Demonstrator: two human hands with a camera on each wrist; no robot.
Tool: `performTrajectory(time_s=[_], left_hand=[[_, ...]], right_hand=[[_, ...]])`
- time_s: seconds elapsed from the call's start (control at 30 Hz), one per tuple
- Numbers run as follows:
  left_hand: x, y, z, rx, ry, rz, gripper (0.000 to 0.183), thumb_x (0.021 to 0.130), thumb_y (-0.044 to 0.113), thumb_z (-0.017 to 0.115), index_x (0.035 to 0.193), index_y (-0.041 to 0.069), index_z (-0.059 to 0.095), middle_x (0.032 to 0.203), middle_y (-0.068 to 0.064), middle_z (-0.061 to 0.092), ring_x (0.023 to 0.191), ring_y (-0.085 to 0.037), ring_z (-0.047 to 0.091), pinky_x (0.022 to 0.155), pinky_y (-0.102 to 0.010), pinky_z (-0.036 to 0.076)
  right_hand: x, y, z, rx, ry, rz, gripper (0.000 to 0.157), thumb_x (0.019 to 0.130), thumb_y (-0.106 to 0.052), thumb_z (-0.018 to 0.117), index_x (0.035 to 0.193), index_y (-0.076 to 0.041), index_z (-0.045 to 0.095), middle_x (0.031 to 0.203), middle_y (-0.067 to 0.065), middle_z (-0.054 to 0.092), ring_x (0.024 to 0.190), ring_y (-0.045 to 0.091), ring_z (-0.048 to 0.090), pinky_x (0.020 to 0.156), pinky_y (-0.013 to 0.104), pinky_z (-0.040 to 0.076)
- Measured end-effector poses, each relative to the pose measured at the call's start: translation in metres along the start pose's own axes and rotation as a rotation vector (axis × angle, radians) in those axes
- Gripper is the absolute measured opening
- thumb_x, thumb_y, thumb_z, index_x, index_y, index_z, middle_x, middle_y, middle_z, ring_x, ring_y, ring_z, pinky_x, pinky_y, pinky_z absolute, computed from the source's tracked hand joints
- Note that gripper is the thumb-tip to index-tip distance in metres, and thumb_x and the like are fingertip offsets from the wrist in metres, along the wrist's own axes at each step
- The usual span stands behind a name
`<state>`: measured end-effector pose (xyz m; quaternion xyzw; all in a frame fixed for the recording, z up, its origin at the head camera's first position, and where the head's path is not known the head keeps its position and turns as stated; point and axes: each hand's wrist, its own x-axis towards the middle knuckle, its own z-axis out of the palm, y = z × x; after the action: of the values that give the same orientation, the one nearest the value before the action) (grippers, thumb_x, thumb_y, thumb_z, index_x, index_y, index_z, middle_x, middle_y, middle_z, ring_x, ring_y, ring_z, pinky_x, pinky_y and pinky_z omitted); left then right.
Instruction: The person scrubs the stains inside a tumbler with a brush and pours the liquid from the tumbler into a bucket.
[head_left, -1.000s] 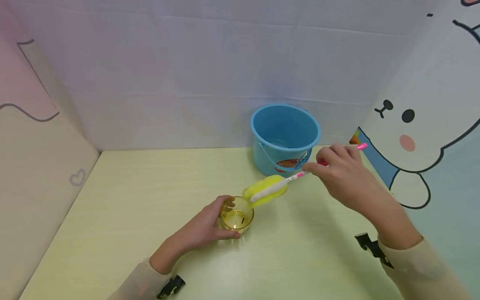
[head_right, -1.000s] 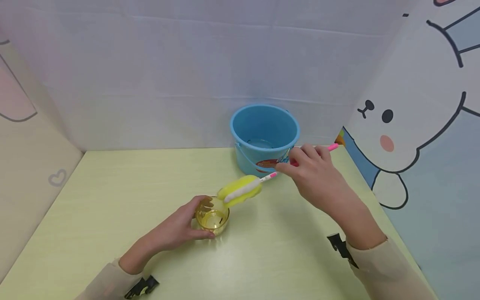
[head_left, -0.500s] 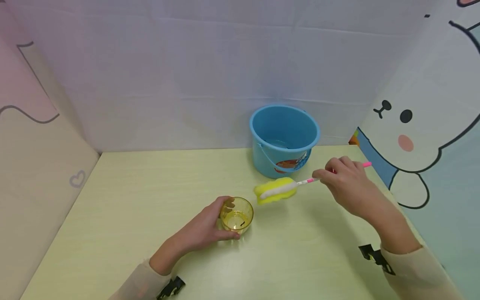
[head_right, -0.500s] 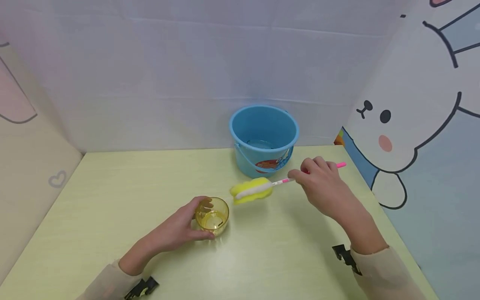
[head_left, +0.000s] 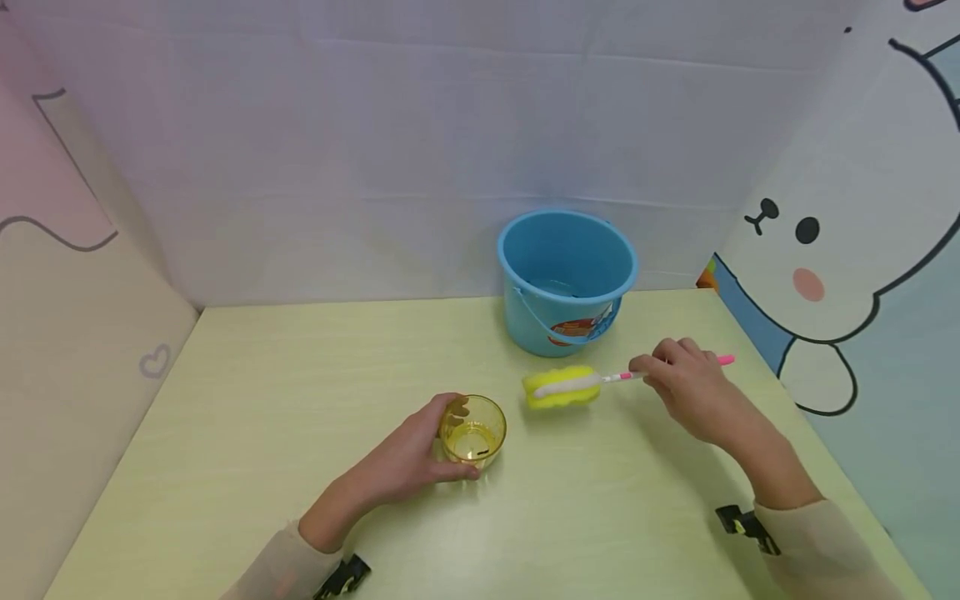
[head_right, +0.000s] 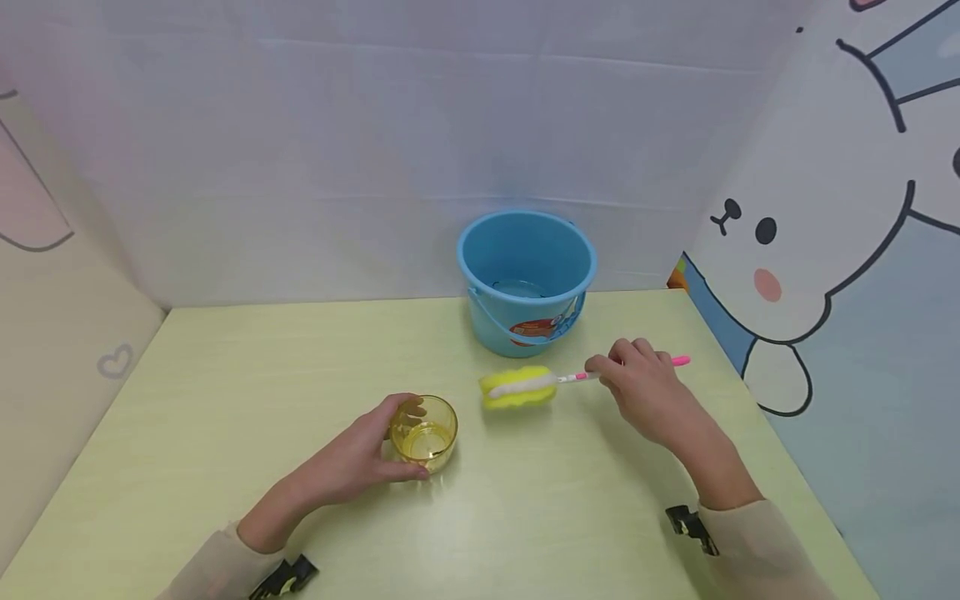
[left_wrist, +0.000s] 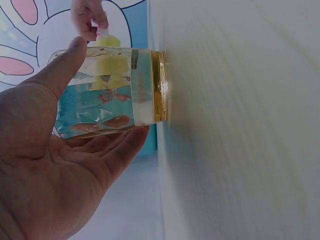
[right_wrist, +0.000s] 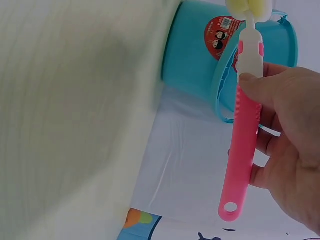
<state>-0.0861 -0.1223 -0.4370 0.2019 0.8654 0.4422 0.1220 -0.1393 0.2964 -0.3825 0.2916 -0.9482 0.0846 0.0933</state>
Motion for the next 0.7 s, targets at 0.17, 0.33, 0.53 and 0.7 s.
performTrajectory(time_s=[0.17,0.33,0.53,0.7], left_hand=[[0.000,-0.001,0.000,-0.019,-0.005,-0.007,0.095,0.081,0.035,0.096,0.153,0.007,0.041,0.146,-0.009,0.060,0.136,-0.030,0.056,0.114,-0.051,0.043],[0.000,-0.001,0.000,-0.025,-0.008,-0.014,0.096,0.081,0.035,0.096,0.154,0.008,0.041,0.146,-0.009,0.060,0.136,-0.030,0.055,0.114,-0.051,0.043],[0.000,-0.002,0.001,-0.025,-0.007,-0.012,0.095,0.081,0.036,0.096,0.154,0.008,0.041,0.145,-0.008,0.060,0.135,-0.030,0.056,0.114,-0.051,0.043],[0.001,-0.002,0.000,-0.019,-0.007,-0.013,0.095,0.081,0.036,0.096,0.154,0.008,0.041,0.146,-0.008,0.060,0.136,-0.030,0.055,0.114,-0.051,0.043]], right_hand=[[-0.002,0.005,0.009,0.024,-0.036,0.025,0.033,0.092,0.002,0.080,0.117,-0.019,0.073,0.097,0.003,0.059,0.092,0.026,0.051,0.071,0.040,0.040],[-0.004,0.009,0.018,0.039,-0.070,0.037,0.034,0.092,0.002,0.080,0.118,-0.018,0.073,0.098,0.003,0.059,0.093,0.027,0.053,0.072,0.039,0.041],[-0.008,0.013,0.025,0.042,-0.072,0.036,0.033,0.093,0.002,0.079,0.118,-0.018,0.072,0.097,0.002,0.058,0.093,0.027,0.054,0.071,0.039,0.040],[-0.009,0.016,0.029,0.057,-0.074,0.031,0.032,0.093,0.001,0.078,0.118,-0.019,0.072,0.096,0.002,0.058,0.092,0.027,0.054,0.070,0.040,0.041]])
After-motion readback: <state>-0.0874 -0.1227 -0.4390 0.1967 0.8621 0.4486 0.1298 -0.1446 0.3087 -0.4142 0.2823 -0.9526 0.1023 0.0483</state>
